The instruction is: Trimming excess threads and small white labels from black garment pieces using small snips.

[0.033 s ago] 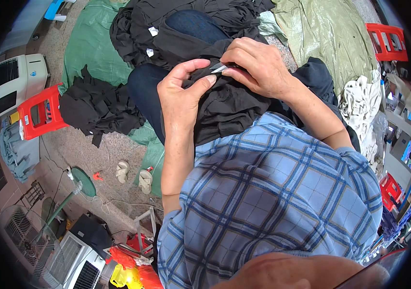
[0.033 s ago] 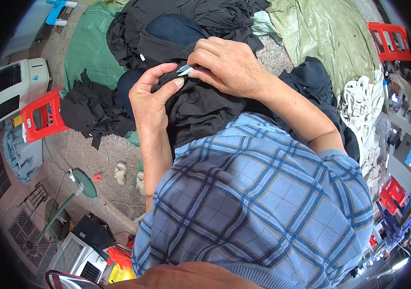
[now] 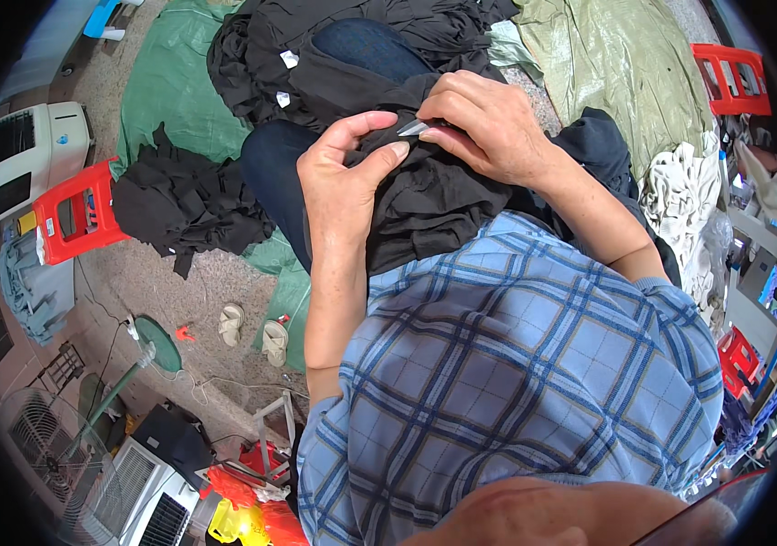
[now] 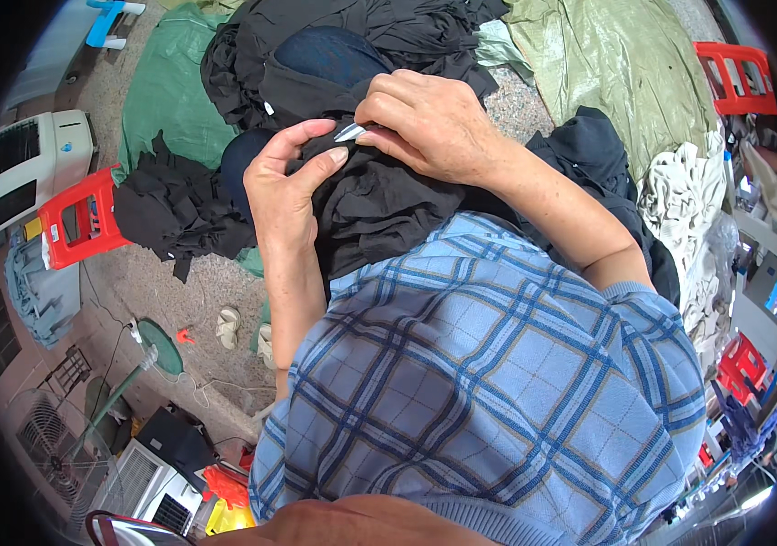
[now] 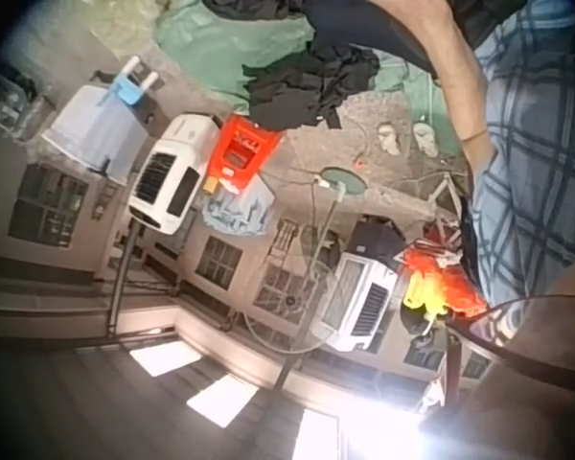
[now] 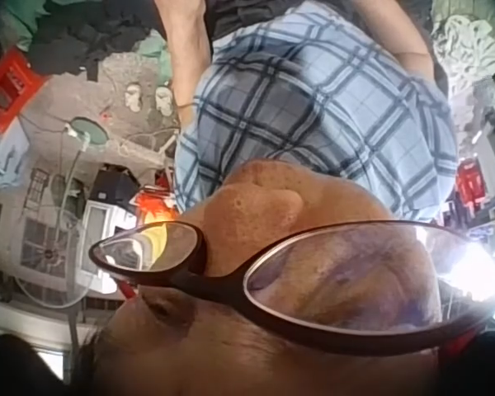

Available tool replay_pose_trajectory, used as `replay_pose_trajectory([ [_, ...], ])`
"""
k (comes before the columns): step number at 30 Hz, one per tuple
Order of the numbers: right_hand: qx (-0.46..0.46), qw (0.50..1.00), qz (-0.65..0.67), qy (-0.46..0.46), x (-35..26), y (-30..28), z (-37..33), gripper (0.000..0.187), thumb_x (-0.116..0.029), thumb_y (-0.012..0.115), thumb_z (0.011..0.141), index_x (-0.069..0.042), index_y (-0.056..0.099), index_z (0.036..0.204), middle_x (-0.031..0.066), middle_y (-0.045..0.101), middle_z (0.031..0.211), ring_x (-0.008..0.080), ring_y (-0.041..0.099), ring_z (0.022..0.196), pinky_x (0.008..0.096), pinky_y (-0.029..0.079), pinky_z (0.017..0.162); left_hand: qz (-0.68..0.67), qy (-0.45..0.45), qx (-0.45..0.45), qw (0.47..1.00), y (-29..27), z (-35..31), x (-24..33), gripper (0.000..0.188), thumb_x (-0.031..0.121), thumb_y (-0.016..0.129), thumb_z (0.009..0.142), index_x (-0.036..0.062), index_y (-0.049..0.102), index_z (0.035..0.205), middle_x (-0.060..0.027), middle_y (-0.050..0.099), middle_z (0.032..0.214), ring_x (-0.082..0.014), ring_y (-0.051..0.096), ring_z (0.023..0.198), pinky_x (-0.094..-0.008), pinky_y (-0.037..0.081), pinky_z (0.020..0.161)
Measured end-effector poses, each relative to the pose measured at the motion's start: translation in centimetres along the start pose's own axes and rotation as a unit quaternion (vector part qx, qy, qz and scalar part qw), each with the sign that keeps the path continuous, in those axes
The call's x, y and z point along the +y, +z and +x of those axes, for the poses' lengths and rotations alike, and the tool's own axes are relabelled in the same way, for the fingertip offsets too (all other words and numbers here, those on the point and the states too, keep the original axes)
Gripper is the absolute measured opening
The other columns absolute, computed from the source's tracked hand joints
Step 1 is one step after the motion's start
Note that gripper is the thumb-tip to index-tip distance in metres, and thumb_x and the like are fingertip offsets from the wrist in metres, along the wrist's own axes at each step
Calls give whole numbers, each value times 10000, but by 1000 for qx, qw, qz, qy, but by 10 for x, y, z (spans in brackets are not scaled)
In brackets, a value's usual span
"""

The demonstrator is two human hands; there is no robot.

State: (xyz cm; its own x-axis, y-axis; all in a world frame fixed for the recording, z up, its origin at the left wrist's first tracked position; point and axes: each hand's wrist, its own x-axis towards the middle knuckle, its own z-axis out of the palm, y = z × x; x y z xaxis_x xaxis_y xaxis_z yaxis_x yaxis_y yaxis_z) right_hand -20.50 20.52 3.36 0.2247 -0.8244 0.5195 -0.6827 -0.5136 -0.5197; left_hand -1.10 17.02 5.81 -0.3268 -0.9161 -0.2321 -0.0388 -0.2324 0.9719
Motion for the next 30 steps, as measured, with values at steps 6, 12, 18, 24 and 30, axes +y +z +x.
replay_pose_trajectory([
  [6, 19, 999, 33, 14, 6, 2, -3, 177, -175, 693, 821, -70, 580, 909, 60, 574, 841, 257, 600, 781, 344, 487, 630, -11, -14, 1, 1000, 1, 1, 2, 299, -79, 726, 722, -17, 697, 1013, -49, 677, 854, -71, 615, 729, -184, 504, 664],
  [12, 8, 1000, 6, 6, 3, -1, -4, 200, -187, 699, 814, -74, 586, 933, 56, 578, 859, 250, 604, 794, 338, 495, 644, -24, -19, 4, 1000, 1, 2, 0, 296, -84, 723, 721, -24, 695, 1009, -53, 673, 866, -75, 617, 733, -189, 512, 672],
  [18, 12, 1000, -19, -2, 2, 2, -3, 194, -191, 701, 813, -83, 588, 927, 49, 578, 862, 240, 605, 793, 330, 498, 641, -12, -15, 0, 1000, 1, 3, 0, 299, -84, 724, 717, -31, 691, 1009, -55, 672, 866, -74, 617, 742, -188, 513, 676],
  [24, 16, 998, 42, 51, 2, 5, -3, 193, -198, 686, 835, -72, 593, 948, 60, 583, 868, 236, 617, 775, 321, 502, 652, -23, -37, -8, 999, 0, 5, -1, 298, -83, 720, 719, -33, 684, 1011, -69, 679, 901, -84, 623, 777, -194, 509, 711],
  [30, -63, 980, 144, 126, 8, 11, 3, 209, -162, 683, 812, -54, 614, 978, 90, 627, 890, 264, 647, 804, 355, 502, 669, -84, -38, -59, 994, -8, 6, 6, 507, -95, 678, 714, -32, 563, 1204, -109, 674, 993, -120, 634, 866, -225, 506, 798],
])
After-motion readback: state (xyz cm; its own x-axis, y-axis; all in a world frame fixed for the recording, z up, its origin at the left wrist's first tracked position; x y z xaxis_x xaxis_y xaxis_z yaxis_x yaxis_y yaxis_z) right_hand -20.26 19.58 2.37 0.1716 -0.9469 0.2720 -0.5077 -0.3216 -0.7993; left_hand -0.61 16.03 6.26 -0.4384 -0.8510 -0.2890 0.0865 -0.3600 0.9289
